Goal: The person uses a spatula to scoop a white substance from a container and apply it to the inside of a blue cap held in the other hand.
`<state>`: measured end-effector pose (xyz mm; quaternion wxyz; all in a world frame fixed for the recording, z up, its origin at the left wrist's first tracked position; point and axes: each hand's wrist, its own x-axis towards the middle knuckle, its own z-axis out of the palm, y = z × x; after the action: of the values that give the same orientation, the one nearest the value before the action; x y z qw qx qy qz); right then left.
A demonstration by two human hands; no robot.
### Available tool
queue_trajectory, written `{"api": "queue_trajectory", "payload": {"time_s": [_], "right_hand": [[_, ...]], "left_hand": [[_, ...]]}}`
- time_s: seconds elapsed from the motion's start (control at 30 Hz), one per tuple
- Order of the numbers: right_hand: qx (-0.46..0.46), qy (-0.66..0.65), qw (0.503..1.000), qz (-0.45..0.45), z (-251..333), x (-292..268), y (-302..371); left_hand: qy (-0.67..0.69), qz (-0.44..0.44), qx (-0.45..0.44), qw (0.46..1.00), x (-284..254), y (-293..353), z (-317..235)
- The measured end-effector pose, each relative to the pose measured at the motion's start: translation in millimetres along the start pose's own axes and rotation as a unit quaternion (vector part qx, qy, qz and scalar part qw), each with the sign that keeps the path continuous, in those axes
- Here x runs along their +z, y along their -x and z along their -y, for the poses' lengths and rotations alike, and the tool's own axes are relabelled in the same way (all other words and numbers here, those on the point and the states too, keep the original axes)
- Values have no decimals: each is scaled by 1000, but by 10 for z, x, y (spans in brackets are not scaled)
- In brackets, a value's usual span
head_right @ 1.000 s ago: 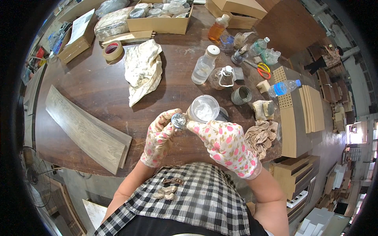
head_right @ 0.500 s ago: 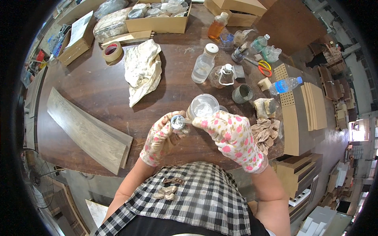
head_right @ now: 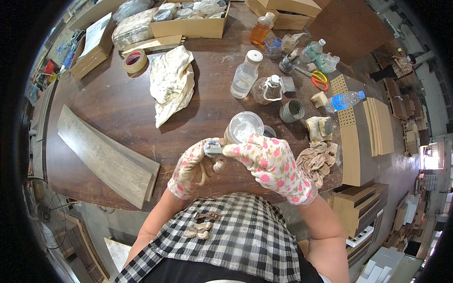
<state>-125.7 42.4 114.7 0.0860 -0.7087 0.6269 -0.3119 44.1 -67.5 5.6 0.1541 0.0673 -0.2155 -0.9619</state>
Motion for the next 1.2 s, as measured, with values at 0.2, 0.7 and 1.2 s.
{"api": "queue_trajectory", "payload": {"time_s": [0.2,0.7,1.2], "right_hand": [[27,-71,997,-12,-34,31,23],[-11,-121,992,33,-55,14,160],[-8,-195,981,24,-76,96,46]], "left_hand": [[-13,-28,2,1000,84,80,-4],[13,-45,-2,999,119,255,112],[78,-91,-37,992,133,339,60]]}}
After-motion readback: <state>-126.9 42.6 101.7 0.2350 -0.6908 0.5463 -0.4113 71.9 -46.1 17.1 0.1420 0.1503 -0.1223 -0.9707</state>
